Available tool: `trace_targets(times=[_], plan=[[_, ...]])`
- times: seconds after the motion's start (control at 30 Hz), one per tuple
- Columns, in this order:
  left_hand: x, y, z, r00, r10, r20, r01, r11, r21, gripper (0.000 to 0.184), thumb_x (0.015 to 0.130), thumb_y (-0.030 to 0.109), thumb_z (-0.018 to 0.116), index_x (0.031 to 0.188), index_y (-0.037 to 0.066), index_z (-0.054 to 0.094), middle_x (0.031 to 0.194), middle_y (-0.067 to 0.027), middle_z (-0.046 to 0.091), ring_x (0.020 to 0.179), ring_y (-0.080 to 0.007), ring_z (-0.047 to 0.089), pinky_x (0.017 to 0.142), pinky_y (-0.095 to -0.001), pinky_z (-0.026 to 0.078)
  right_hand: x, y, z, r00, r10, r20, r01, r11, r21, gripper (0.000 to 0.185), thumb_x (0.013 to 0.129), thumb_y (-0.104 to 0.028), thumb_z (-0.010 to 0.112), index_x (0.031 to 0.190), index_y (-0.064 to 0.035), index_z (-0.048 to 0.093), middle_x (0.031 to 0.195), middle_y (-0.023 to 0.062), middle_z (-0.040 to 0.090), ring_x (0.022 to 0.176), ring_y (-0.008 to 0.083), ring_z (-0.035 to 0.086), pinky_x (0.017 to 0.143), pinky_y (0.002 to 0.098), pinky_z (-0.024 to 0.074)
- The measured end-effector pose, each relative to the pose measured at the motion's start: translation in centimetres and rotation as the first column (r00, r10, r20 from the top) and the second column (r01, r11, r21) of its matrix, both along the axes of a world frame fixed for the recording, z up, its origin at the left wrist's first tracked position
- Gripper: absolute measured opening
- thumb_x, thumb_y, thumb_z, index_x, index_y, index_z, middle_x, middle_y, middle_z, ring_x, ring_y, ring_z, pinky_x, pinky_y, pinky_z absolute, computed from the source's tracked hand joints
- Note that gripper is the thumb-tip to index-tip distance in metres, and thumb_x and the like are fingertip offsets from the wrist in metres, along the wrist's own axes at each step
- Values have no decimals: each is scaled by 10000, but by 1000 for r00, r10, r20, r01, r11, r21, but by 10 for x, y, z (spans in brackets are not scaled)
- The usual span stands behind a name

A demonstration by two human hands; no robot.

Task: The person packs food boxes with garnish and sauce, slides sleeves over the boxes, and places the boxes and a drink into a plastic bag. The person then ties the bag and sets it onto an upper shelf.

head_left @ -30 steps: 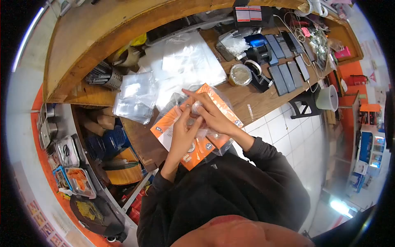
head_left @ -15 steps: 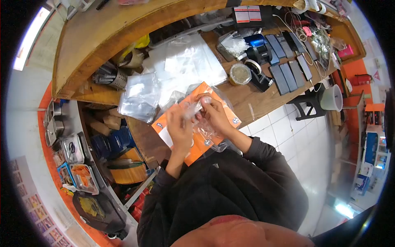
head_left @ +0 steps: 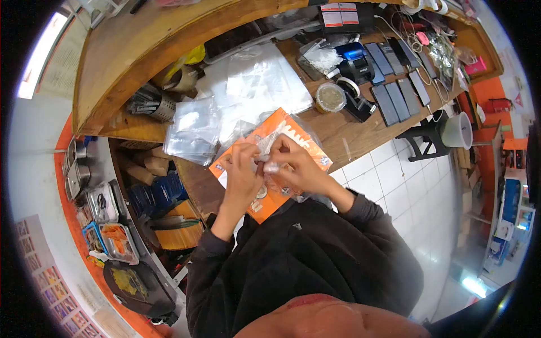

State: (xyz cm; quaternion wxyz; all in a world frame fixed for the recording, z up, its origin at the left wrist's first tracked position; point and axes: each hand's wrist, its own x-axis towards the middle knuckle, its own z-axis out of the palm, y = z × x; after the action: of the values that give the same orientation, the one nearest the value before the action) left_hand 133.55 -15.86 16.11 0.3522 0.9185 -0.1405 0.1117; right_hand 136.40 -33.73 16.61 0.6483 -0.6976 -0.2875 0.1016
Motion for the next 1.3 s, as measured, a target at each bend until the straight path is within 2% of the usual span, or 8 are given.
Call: trace_targets(times=[0.1,0.2,0.47,0.77,0.9,0.97,1.1,1.3], plan=[[3,-13,-21,968,28,249,-3,995,-97,516,779,-29,625,1261,55,462,1032,-167,514,970,-310,545,695,-409,455,-20,2,-14,989,-9,147,24,995,-99,140,792,-16,664,927,-51,672,940,96,405,930,241,498,798,343,446],[15,-23,-18,991,135,3,-135,989,-60,461,791,-54,564,1232,37,465,1027,-181,537,953,-378,554,736,-425,457,-27,4,-26,956,-79,283,128,979,-161,203,742,-16,720,930,-77,673,978,108,419,1185,344,477,1024,462,394],[2,16,7,895,-212,-393,-48,829,-557,256,777,74,698,951,26,517,922,-55,583,854,-157,561,750,-338,451,-12,-7,-23,978,-97,182,136,967,-216,175,748,-1,656,923,-14,645,1018,160,486,1043,326,537,909,419,436],[47,47,-12,954,139,-267,-229,910,-346,204,782,113,700,779,-25,550,662,-106,577,613,-178,542,608,-308,442,-47,-16,-19,918,-20,396,236,830,-506,169,724,-81,700,891,-77,673,855,75,475,859,268,434,745,376,345],[57,81,-23,902,-34,-429,-129,929,-346,174,800,120,698,811,-11,584,708,-74,603,683,-140,568,642,-285,449,-12,-14,16,932,207,297,10,804,-594,210,731,-108,711,937,-78,679,842,62,471,851,248,448,756,366,346],[76,111,-55,791,-393,-468,-70,703,-708,159,847,161,674,892,19,618,782,-32,627,733,-110,572,666,-262,452,27,-7,38,851,508,-133,-504,720,-478,231,768,-155,722,980,-75,674,816,48,499,809,197,492,721,333,390],[123,146,-141,857,511,69,-469,827,-310,210,792,160,724,958,71,631,833,-66,636,715,-200,575,658,-337,462,109,35,34,873,312,-375,-415,880,-232,226,902,-220,619,985,-20,683,951,55,663,782,102,574,697,259,468],[132,153,-193,799,597,-77,-570,709,-415,124,771,142,717,858,71,665,798,-90,643,735,-224,591,696,-360,441,210,161,-64,879,443,178,-276,776,-568,143,878,-136,603,965,-83,703,1010,95,656,888,263,604,777,354,493]])
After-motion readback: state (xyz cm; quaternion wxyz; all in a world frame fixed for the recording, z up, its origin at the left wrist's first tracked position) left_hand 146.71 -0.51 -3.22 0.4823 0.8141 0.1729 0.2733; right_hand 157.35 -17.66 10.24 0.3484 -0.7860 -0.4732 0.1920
